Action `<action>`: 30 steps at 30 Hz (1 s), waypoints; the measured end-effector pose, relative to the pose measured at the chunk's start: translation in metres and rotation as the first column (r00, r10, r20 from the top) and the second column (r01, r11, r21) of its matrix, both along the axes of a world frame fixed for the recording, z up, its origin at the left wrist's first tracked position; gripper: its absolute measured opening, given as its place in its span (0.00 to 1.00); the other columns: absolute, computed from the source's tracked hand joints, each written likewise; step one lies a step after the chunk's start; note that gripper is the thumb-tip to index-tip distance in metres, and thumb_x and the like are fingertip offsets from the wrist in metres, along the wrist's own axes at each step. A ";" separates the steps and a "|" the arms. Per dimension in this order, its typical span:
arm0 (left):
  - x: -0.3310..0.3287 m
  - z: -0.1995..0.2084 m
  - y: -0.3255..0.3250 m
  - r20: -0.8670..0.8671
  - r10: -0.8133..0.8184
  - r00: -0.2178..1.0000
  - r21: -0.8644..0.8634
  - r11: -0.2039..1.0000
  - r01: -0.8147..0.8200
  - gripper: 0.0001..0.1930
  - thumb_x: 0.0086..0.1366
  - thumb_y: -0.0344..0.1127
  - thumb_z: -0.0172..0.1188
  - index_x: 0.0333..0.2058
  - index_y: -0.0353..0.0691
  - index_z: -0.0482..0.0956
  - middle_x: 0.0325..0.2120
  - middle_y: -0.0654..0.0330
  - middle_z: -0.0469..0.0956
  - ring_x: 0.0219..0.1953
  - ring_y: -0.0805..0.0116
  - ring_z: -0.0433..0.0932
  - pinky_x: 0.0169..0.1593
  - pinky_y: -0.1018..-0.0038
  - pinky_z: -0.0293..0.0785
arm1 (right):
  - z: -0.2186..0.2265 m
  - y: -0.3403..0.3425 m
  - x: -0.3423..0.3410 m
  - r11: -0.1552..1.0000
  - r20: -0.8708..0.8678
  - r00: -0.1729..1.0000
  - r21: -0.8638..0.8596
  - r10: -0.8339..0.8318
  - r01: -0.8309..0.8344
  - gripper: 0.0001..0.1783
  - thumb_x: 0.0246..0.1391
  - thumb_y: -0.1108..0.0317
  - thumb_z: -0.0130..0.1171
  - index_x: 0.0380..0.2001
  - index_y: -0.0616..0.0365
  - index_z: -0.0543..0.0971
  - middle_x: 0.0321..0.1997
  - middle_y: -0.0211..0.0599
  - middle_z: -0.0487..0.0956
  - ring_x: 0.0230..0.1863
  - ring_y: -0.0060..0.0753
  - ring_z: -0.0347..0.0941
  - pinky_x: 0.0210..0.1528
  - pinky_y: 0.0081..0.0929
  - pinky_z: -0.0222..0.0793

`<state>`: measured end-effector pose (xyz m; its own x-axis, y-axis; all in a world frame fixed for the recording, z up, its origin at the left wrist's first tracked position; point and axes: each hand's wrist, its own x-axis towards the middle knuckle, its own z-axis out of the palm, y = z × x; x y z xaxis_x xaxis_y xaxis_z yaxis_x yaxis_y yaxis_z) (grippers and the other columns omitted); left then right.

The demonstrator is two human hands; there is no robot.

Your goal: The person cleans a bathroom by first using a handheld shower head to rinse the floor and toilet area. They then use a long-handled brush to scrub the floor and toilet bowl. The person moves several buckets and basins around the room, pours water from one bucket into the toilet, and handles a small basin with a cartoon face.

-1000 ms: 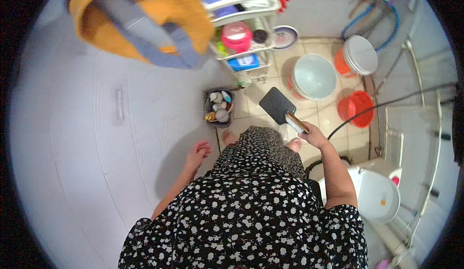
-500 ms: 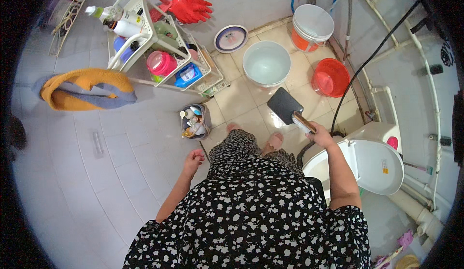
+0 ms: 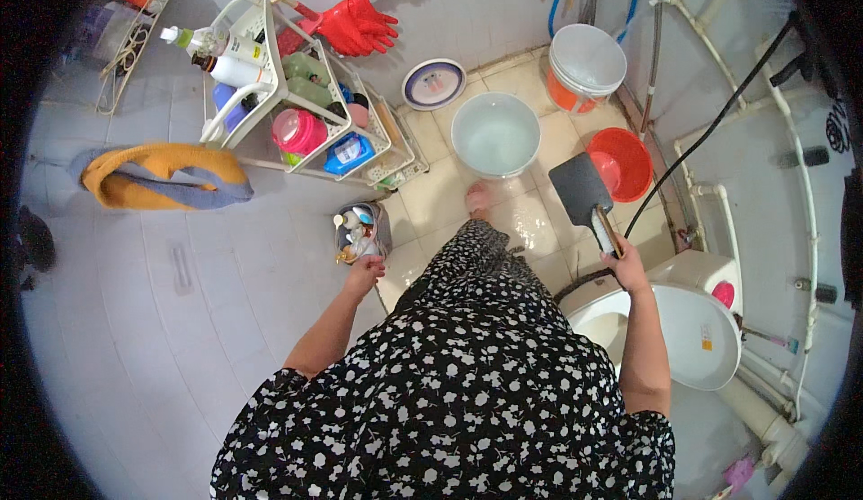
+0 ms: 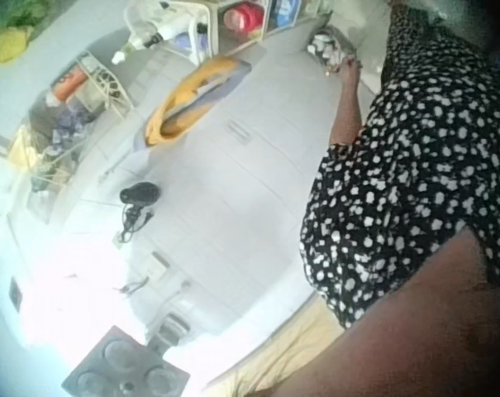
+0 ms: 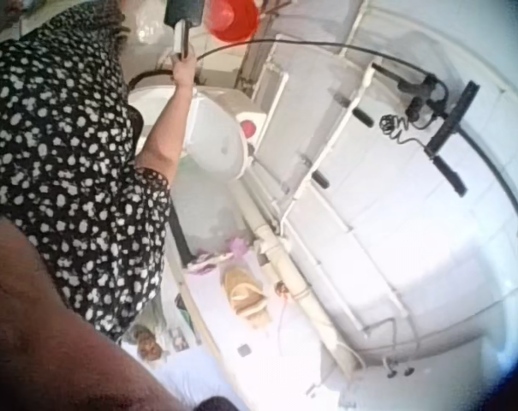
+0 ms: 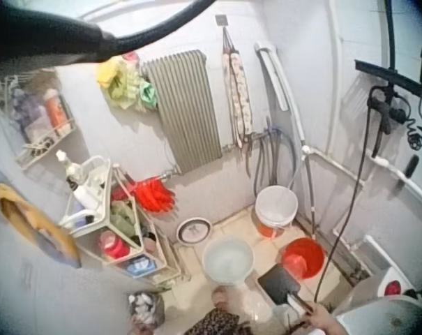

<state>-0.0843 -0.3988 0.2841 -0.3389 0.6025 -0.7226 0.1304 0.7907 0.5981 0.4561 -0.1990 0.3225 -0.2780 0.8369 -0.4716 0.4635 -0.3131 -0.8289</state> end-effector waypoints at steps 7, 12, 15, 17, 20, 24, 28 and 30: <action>-0.021 -0.015 0.079 0.071 -0.053 0.996 -0.002 0.999 0.053 0.15 0.55 0.25 0.45 0.43 0.37 0.68 0.29 0.62 0.73 0.29 0.73 0.73 0.31 0.77 0.69 | 0.000 0.049 -0.015 0.991 0.020 0.993 -0.067 -0.115 0.116 0.26 0.45 0.73 0.60 0.50 0.62 0.67 0.40 0.30 0.73 0.42 0.24 0.65 0.48 0.21 0.59; -0.068 -0.023 0.123 0.151 -0.126 0.981 -0.092 0.986 0.141 0.16 0.55 0.27 0.49 0.44 0.36 0.70 0.31 0.61 0.74 0.33 0.73 0.73 0.35 0.77 0.70 | -0.004 0.083 -0.054 0.962 -0.148 0.958 -0.157 -0.245 0.222 0.24 0.46 0.74 0.59 0.49 0.62 0.67 0.37 0.24 0.71 0.38 0.20 0.64 0.45 0.19 0.60; -0.074 -0.010 0.169 0.135 -0.311 0.941 0.068 0.950 0.305 0.16 0.55 0.28 0.52 0.45 0.37 0.70 0.34 0.61 0.75 0.35 0.74 0.73 0.35 0.78 0.69 | -0.007 0.100 -0.067 0.945 -0.146 0.942 -0.171 -0.304 0.278 0.23 0.46 0.74 0.59 0.48 0.62 0.68 0.36 0.24 0.71 0.38 0.20 0.64 0.45 0.19 0.60; -0.059 0.013 0.208 0.168 -0.372 0.913 0.106 0.928 0.358 0.16 0.57 0.29 0.52 0.45 0.36 0.69 0.36 0.60 0.74 0.37 0.74 0.73 0.38 0.79 0.69 | -0.005 0.110 -0.074 0.949 -0.083 0.949 -0.113 -0.306 0.296 0.23 0.47 0.73 0.58 0.48 0.62 0.68 0.36 0.26 0.72 0.37 0.20 0.65 0.44 0.19 0.60; -0.024 0.046 0.264 0.058 -0.508 0.859 0.162 0.854 0.494 0.16 0.58 0.29 0.50 0.46 0.35 0.69 0.38 0.59 0.74 0.39 0.73 0.73 0.41 0.79 0.69 | 0.004 0.122 -0.082 0.942 -0.125 0.936 -0.123 -0.328 0.314 0.24 0.46 0.73 0.59 0.49 0.62 0.67 0.37 0.27 0.73 0.37 0.21 0.65 0.44 0.19 0.61; 0.003 0.059 0.295 0.127 -0.449 0.885 0.237 0.880 0.412 0.16 0.58 0.28 0.49 0.47 0.35 0.67 0.39 0.58 0.73 0.41 0.71 0.72 0.43 0.78 0.68 | -0.001 0.133 -0.073 0.955 -0.182 0.938 -0.091 -0.295 0.282 0.26 0.46 0.74 0.59 0.50 0.63 0.67 0.39 0.26 0.73 0.39 0.21 0.66 0.46 0.20 0.61; 0.015 0.063 0.278 0.188 -0.314 0.931 0.214 0.938 0.273 0.16 0.59 0.27 0.46 0.47 0.36 0.67 0.37 0.60 0.72 0.39 0.71 0.72 0.41 0.79 0.68 | -0.009 0.142 -0.051 0.960 -0.140 0.950 -0.066 -0.280 0.274 0.24 0.46 0.73 0.59 0.49 0.61 0.68 0.38 0.27 0.73 0.39 0.21 0.66 0.46 0.19 0.60; 0.011 0.054 0.265 0.195 -0.274 0.942 0.233 0.946 0.227 0.15 0.59 0.26 0.45 0.46 0.37 0.68 0.35 0.63 0.72 0.36 0.74 0.72 0.39 0.80 0.67 | 0.005 0.149 -0.046 0.962 -0.179 0.946 -0.104 -0.268 0.253 0.23 0.46 0.73 0.59 0.48 0.61 0.68 0.38 0.28 0.74 0.39 0.21 0.66 0.46 0.19 0.60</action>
<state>-0.0732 -0.1340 0.3380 -0.0032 0.7891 -0.6142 0.1536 0.6073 0.7795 0.4098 -0.0503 0.3271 -0.1457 0.8546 -0.4984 0.1934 -0.4694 -0.8615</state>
